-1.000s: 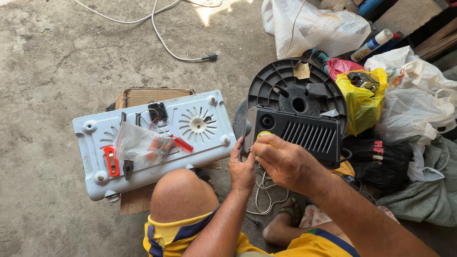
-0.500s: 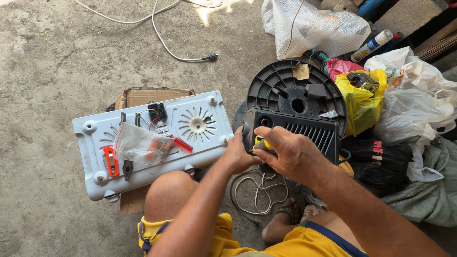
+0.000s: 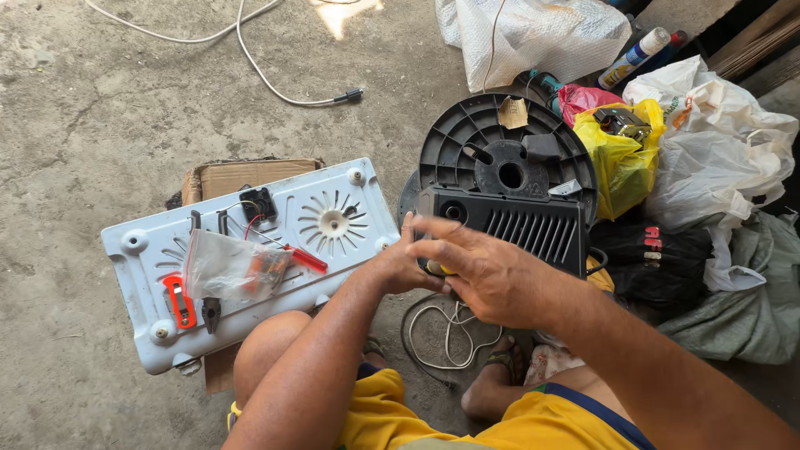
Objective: The person sits on the floor and works on a black portable generator. They handle a power cord, retrieve small parts from a plastic bag, and use a screwdriver to tighten screws on the generator casing.
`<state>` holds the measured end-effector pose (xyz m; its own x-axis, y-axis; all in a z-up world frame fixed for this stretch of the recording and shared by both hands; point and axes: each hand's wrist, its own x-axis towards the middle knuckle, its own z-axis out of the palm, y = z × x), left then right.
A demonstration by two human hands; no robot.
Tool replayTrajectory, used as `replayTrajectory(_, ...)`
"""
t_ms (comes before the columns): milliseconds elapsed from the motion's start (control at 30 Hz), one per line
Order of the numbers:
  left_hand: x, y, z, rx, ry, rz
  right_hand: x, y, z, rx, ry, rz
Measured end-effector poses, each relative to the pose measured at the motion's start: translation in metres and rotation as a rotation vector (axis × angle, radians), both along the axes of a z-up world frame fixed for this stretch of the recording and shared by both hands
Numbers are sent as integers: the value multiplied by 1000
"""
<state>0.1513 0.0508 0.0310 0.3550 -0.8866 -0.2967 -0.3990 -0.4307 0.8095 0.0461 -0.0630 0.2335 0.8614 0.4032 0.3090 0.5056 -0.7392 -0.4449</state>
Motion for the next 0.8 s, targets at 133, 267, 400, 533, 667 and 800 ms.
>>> replayTrajectory(133, 0, -1, 4, 158, 244, 157, -3, 2, -4, -280, 426, -332)
replayTrajectory(267, 2, 0, 12, 43, 253, 158, -7, 5, -2, -135, -29, -222)
replayTrajectory(400, 1, -1, 15, 210, 272, 164, -10, 3, -4, -51, 134, -112)
replayTrajectory(533, 0, -1, 18, 155, 217, 160, -10, 7, -13, -318, 261, -430)
replayTrajectory(667, 0, 0, 14, 150, 237, 176, -10, 7, -15, -225, 213, -344)
replayTrajectory(800, -1, 1, 8, 145, 204, 182, -13, 6, -9, -219, 165, -318)
